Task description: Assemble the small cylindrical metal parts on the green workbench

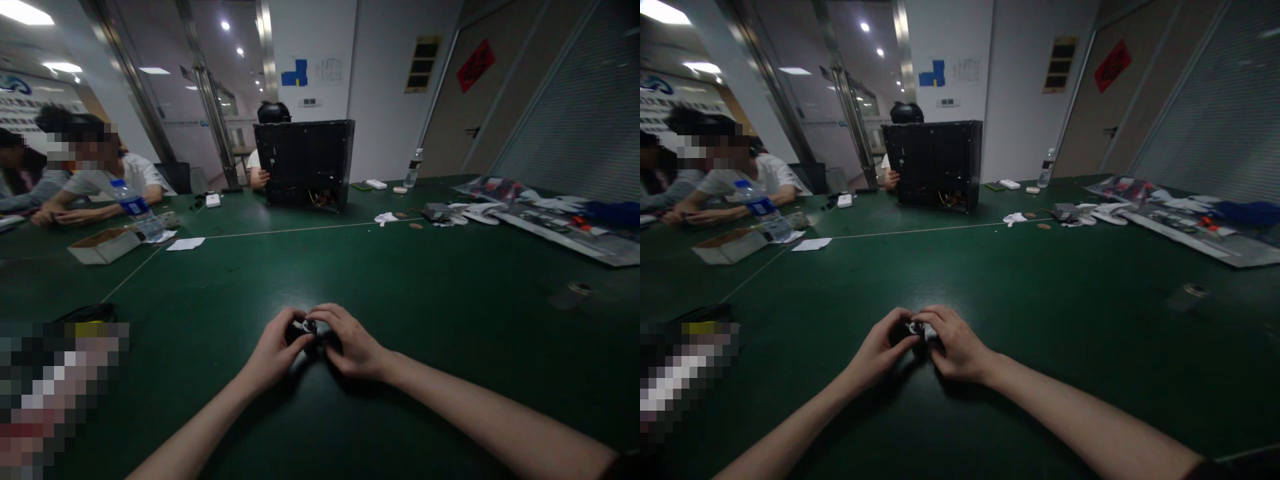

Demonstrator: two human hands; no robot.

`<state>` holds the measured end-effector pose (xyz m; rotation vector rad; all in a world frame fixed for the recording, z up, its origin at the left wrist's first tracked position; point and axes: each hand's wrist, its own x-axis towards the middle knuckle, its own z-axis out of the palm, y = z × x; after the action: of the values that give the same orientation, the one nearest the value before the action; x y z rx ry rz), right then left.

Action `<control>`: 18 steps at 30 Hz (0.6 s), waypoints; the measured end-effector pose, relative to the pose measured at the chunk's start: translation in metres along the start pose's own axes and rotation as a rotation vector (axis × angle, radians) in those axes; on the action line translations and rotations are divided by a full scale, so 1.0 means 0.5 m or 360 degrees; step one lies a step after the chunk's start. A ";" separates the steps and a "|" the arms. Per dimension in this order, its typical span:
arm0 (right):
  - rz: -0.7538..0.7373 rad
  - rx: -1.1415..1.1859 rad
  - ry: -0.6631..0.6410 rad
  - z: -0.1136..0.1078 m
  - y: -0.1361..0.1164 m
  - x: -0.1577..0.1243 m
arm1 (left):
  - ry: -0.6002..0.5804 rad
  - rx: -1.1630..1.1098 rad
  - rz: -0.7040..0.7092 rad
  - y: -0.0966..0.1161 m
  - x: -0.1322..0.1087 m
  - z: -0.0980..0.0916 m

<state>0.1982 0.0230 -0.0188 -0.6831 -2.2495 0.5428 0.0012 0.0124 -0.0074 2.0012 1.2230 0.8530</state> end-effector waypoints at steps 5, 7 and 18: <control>0.0030 -0.0034 0.0145 0.005 0.000 0.004 | -0.0026 0.0208 0.0099 0.003 -0.007 -0.001; 0.0040 -0.0051 0.0191 0.009 0.001 0.005 | -0.0054 0.0290 0.0129 0.006 -0.008 -0.002; 0.0113 -0.0011 0.0322 0.007 0.005 0.006 | 0.0009 0.0442 0.0088 0.007 -0.008 -0.003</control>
<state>0.1948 0.0261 -0.0210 -0.7876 -2.0461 0.4776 0.0004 0.0080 -0.0046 2.2621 1.3567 0.7482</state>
